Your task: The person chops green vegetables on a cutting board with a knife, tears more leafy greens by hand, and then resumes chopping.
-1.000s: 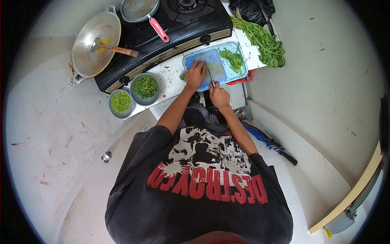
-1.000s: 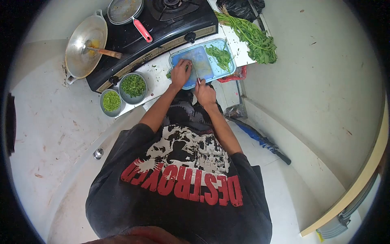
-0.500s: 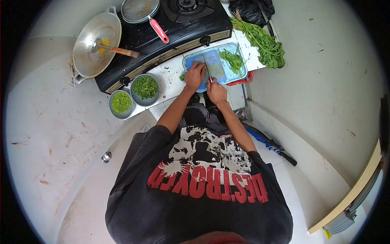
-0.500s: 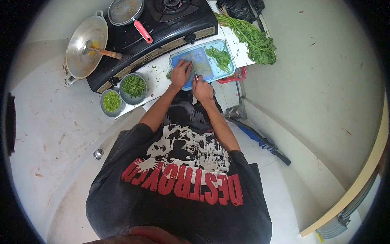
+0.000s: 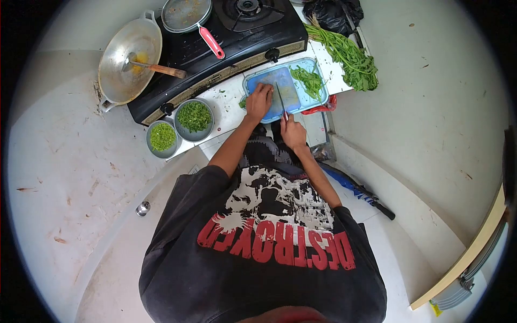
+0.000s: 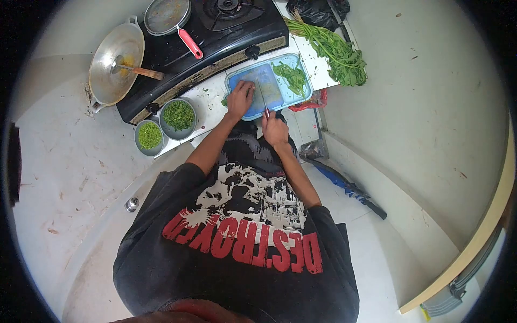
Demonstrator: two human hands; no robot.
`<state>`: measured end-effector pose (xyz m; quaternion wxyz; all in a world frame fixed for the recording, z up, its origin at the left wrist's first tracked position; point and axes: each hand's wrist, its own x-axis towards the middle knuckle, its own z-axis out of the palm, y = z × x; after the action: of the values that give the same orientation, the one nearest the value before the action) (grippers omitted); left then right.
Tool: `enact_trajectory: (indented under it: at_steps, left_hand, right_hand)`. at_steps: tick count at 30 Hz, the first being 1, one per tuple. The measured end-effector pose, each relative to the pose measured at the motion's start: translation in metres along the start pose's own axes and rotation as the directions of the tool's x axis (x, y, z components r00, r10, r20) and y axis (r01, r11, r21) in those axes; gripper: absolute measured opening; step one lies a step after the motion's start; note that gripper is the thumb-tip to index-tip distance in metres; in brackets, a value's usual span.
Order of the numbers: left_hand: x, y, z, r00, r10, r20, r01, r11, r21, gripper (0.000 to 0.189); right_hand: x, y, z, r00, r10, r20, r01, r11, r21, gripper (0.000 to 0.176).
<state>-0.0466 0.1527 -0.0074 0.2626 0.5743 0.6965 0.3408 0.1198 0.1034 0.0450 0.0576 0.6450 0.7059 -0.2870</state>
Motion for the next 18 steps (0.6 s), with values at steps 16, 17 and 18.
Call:
enact_trajectory:
  at_steps: [16, 17, 18]
  left_hand:
    - [0.000, -0.010, 0.000, 0.998, 0.055, 0.022, -0.055, 0.998, -0.016, 0.013]
    - [0.001, -0.009, 0.000, 0.999, 0.031, 0.024, -0.031, 0.999, -0.017, 0.013]
    - [0.001, -0.007, -0.001, 1.000, 0.006, 0.026, -0.006, 1.000, -0.018, 0.013]
  right_hand:
    - [0.031, -0.013, -0.004, 0.998, -0.043, 0.048, 0.046, 0.997, -0.066, 0.040]
    - [0.028, -0.013, -0.003, 0.998, -0.044, 0.045, 0.047, 0.996, -0.072, 0.040]
    - [0.024, -0.011, -0.001, 0.998, -0.040, 0.046, 0.043, 0.997, -0.069, 0.039]
